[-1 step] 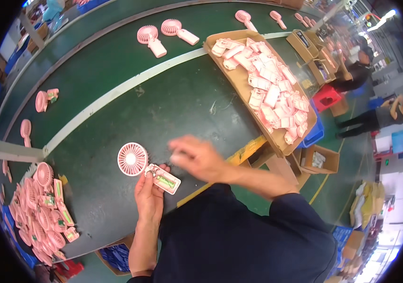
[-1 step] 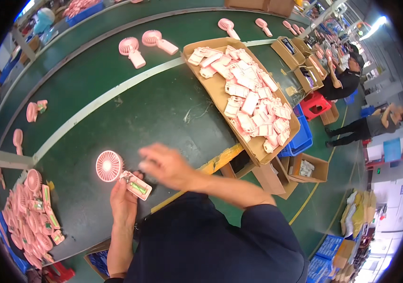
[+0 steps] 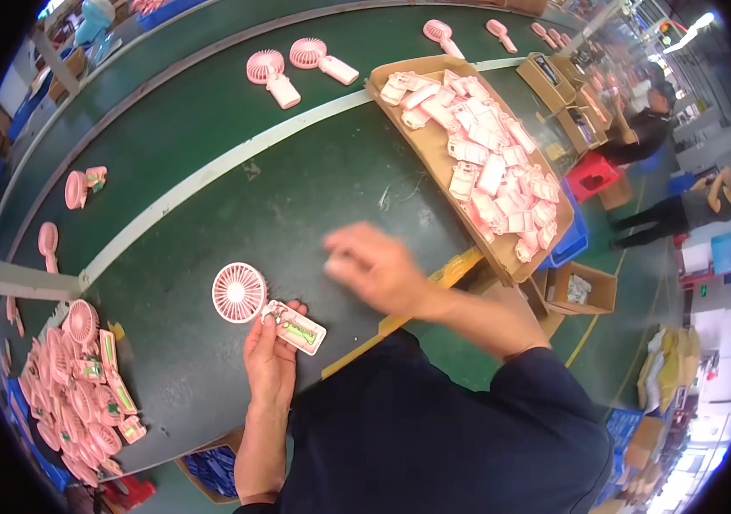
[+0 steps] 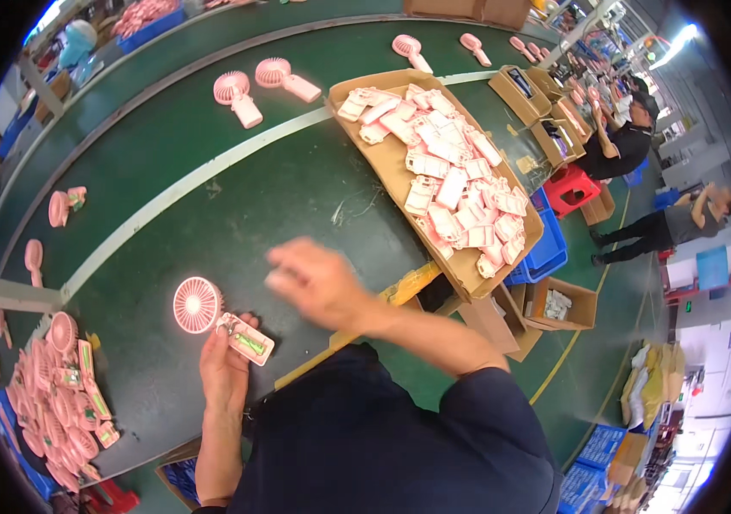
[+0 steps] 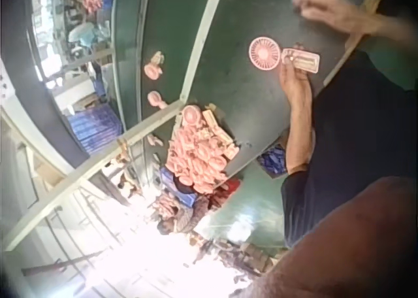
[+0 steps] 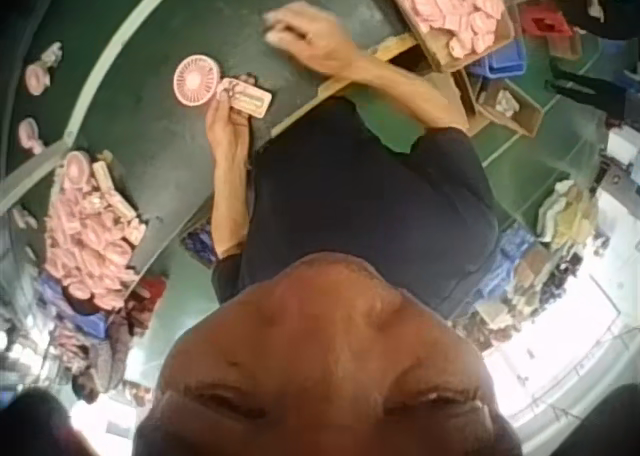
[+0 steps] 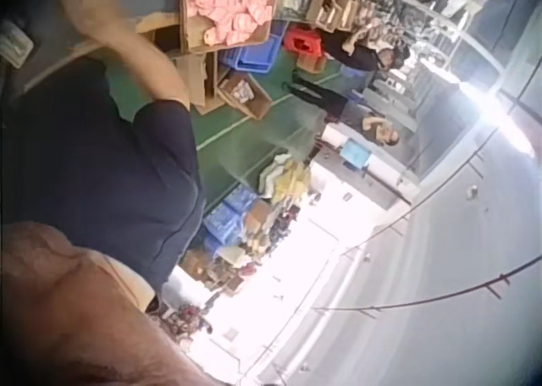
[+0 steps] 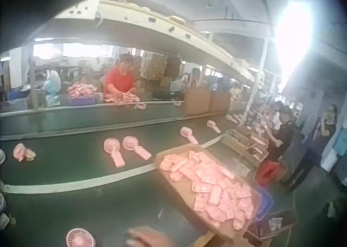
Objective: The person assembles portable electric fans by fitting the internal wiring and circuit boards into the handle casing, snapping the handle covers on by hand, and placing the assembled fans onto the conveyor belt.
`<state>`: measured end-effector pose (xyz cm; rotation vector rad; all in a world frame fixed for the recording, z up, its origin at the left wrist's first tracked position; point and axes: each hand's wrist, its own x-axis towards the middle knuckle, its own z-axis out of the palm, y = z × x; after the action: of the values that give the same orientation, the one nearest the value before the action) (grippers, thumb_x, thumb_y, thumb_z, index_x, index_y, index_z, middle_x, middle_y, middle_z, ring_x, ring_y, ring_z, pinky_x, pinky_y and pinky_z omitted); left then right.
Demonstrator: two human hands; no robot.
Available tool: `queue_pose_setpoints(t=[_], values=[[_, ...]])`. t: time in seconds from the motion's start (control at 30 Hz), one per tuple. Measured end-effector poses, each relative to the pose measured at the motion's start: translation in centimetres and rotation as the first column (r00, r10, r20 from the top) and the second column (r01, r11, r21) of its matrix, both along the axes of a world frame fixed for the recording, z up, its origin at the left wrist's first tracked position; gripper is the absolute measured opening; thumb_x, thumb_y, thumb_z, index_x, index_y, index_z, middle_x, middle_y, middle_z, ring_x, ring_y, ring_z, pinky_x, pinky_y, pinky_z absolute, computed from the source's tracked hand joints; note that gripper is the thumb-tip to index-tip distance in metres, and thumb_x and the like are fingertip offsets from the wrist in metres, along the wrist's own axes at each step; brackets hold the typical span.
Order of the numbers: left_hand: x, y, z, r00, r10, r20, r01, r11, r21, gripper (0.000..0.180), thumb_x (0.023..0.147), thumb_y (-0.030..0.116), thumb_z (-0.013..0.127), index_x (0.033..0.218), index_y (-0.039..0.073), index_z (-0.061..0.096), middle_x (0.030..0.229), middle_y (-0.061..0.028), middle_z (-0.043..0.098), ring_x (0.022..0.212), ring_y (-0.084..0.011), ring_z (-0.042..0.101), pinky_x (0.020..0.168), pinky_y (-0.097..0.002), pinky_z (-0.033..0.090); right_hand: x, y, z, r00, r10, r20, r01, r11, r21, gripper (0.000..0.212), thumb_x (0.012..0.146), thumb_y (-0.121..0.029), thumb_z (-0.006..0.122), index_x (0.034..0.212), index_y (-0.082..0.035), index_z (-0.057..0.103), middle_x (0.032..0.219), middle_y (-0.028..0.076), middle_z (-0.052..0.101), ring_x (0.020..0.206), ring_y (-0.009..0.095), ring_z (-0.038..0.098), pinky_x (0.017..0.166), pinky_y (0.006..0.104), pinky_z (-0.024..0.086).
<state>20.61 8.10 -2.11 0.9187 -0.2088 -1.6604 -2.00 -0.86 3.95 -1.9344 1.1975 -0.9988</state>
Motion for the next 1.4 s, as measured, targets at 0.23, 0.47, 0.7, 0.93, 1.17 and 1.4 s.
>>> queue_pose_setpoints(t=[0.23,0.47,0.7,0.93,1.17,1.4], values=[[-0.5,-0.3,0.5,1.000,-0.020,-0.006,0.020,0.999,-0.027,0.028,0.107,0.019,0.053,0.126,-0.001,0.058,0.125,-0.0220,0.067,0.117,-0.0338,0.067,0.102,-0.0446,0.055,-22.0,-14.1,-1.9,0.585,-0.655,-0.479,0.292,0.721,-0.628,0.033,0.087,-0.010,0.069,0.118,-0.002,0.064,0.108,0.021,0.066,0.099,0.039,0.066,0.086,0.0474,0.054],[-0.5,-0.1,0.7,1.000,-0.011,0.003,0.011,1.000,0.001,0.028,0.107,0.019,0.052,0.127,-0.001,0.057,0.124,-0.0226,0.067,0.118,-0.0346,0.066,0.101,-0.0455,0.056,-25.0,-14.2,-3.2,0.344,-0.640,-0.687,0.205,0.765,-0.610,0.013,0.084,-0.003,0.060,0.088,0.002,0.071,0.101,0.018,0.065,0.096,0.036,0.066,0.083,0.0469,0.056],[-0.3,0.4,0.0,0.999,-0.017,-0.037,0.018,1.000,0.007,0.032,0.109,0.019,0.049,0.130,-0.004,0.055,0.127,-0.0229,0.066,0.119,-0.0340,0.066,0.101,-0.0450,0.056,-11.9,-10.4,1.8,0.848,-0.496,-0.185,0.421,0.844,-0.332,0.018,0.092,-0.019,0.075,0.100,-0.003,0.076,0.079,0.004,0.065,0.069,0.011,0.057,0.064,0.0274,0.046],[-0.6,0.0,0.6,0.999,-0.026,-0.032,0.027,0.999,0.030,0.032,0.109,0.019,0.048,0.132,-0.003,0.054,0.127,-0.0204,0.066,0.120,-0.0309,0.066,0.100,-0.0450,0.057,-0.1,-0.6,-2.8,0.886,-0.279,0.370,-0.020,0.774,0.632,0.011,0.096,-0.007,0.068,0.098,0.002,0.072,0.087,0.008,0.073,0.064,0.010,0.064,0.051,0.0228,0.049],[-0.3,-0.4,0.9,0.997,-0.026,-0.074,0.030,0.998,0.054,0.029,0.110,0.020,0.047,0.128,0.000,0.056,0.127,-0.0156,0.066,0.119,-0.0244,0.066,0.099,-0.0421,0.057,-1.6,1.9,-2.3,0.982,-0.085,-0.171,0.183,0.671,0.719,0.020,0.095,-0.010,0.070,0.111,0.000,0.072,0.088,0.008,0.075,0.064,0.016,0.069,0.054,0.0299,0.054],[-0.4,0.0,1.0,0.996,0.011,-0.087,-0.004,0.997,0.077,0.030,0.109,0.020,0.048,0.129,-0.001,0.056,0.127,-0.0194,0.066,0.120,-0.0286,0.066,0.100,-0.0439,0.057,1.1,1.9,-2.8,0.869,-0.073,-0.489,-0.087,0.951,-0.297,0.045,0.083,-0.012,0.079,0.124,-0.001,0.066,0.120,0.015,0.068,0.104,0.035,0.066,0.089,0.0436,0.054]])
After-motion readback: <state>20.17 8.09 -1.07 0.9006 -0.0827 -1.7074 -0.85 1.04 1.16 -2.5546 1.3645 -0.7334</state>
